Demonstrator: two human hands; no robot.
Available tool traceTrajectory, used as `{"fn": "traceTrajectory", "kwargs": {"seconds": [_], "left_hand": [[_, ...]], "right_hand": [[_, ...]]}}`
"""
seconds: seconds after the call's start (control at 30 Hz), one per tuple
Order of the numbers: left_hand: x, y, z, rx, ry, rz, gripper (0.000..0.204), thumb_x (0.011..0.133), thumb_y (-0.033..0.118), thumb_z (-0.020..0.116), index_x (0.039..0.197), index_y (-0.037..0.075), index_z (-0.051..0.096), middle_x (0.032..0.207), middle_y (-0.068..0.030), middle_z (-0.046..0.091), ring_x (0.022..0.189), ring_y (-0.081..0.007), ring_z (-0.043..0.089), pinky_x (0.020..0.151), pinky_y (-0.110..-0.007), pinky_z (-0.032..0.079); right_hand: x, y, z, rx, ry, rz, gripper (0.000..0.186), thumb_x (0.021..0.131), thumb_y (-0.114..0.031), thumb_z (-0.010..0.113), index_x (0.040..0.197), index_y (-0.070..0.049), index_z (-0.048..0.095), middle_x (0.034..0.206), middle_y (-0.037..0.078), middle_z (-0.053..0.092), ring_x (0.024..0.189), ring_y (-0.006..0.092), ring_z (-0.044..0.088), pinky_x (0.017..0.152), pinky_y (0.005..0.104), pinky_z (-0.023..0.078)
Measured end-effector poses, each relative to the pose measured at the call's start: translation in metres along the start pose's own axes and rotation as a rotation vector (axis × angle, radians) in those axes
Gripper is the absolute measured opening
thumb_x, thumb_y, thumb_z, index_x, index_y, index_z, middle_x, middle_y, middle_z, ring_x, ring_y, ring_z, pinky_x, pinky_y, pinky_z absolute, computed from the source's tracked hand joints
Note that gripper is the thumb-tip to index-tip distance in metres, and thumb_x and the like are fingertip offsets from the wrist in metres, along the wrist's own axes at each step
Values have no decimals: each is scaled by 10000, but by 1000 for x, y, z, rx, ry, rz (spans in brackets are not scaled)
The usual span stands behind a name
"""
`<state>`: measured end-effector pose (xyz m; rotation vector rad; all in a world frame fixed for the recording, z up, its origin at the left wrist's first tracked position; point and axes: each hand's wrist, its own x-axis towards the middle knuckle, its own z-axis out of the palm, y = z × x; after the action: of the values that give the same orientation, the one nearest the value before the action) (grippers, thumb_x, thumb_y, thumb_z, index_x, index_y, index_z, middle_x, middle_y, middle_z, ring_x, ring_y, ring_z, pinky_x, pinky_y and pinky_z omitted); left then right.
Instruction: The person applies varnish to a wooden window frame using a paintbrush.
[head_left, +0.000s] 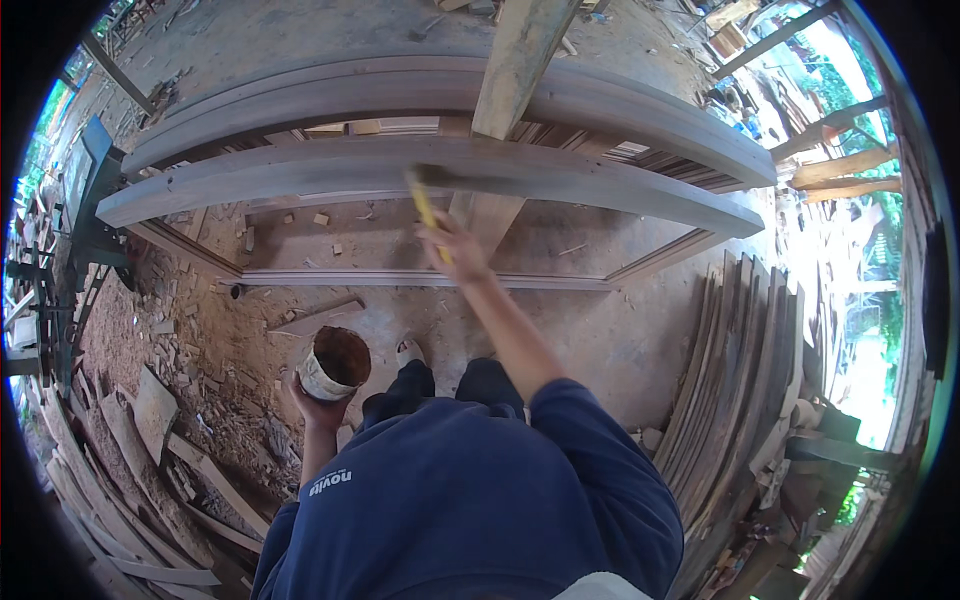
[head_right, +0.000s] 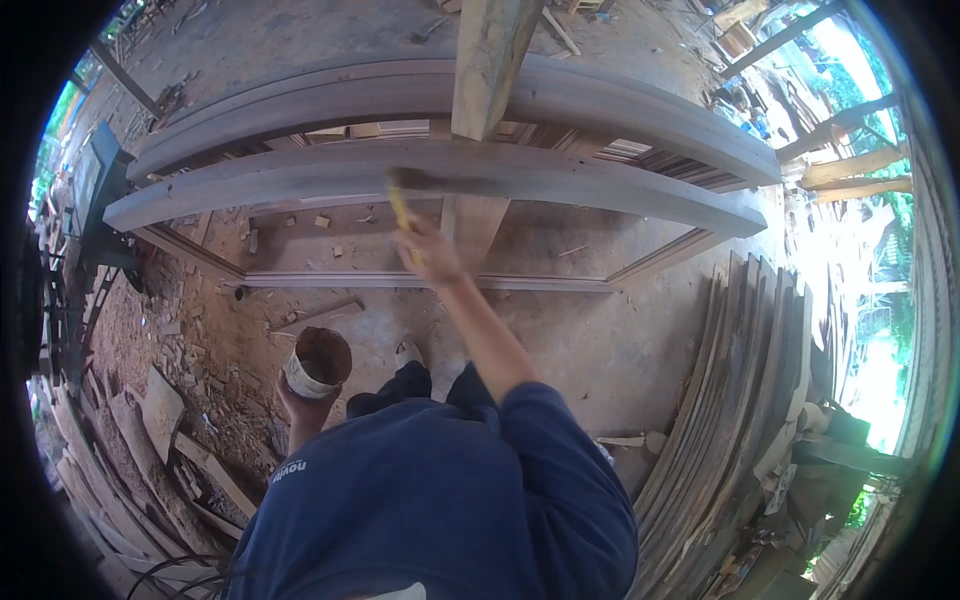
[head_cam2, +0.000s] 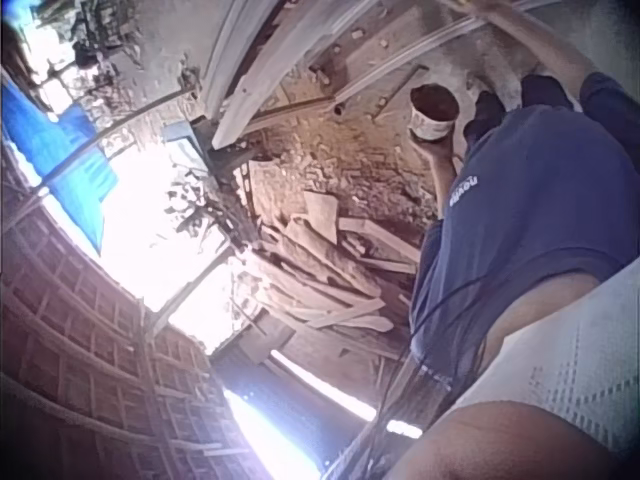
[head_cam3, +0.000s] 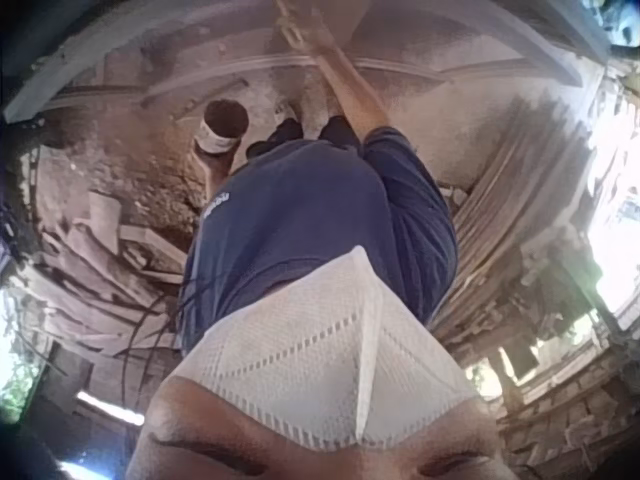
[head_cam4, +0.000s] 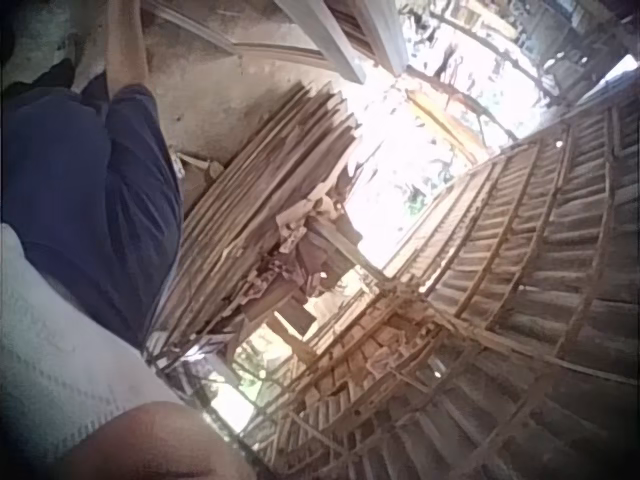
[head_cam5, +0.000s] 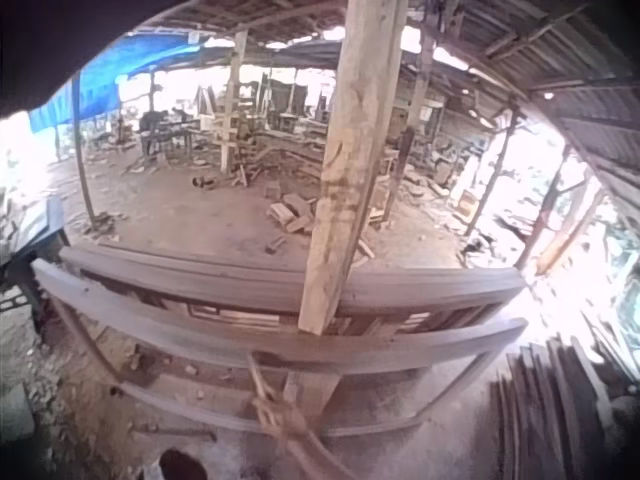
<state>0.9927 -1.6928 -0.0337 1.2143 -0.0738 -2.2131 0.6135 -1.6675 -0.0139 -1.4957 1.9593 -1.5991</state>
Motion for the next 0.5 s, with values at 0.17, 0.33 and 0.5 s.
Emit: {"fn": "traceTrajectory", "kwargs": {"seconds": [0.17, 0.33, 0.5], "left_hand": [[-19, 2, 4, 24, -159, 71, 1002, 700, 314, 804, 1441, 240, 135, 1455, -130, 254, 1310, -291, 351, 1026, -538, 389], [-25, -3, 6, 219, 93, 245, 774, 783, 673, 437, 1433, 258, 371, 1483, -74, 348, 1358, -349, 328, 1040, -622, 300], [-19, 13, -3, 49, 97, 99, 773, 789, 680, 424, 1434, 257, 368, 1480, -81, 354, 1353, -351, 338, 1042, -622, 297]], "right_hand": [[23, 14, 14, -91, -57, -288, 284, 810, -98, 676, 1084, -157, 635, 1198, 132, 578, 966, 301, 643, 767, 365, 528], [-41, 72, -103, -212, 542, -434, 244, 761, 60, 729, 938, -100, 682, 955, 79, 698, 935, 235, 661, 811, 350, 529], [-77, 76, -243, -477, 649, 35, 48, 903, -24, 599, 919, -12, 643, 981, 87, 659, 931, 222, 630, 835, 336, 511]]}}
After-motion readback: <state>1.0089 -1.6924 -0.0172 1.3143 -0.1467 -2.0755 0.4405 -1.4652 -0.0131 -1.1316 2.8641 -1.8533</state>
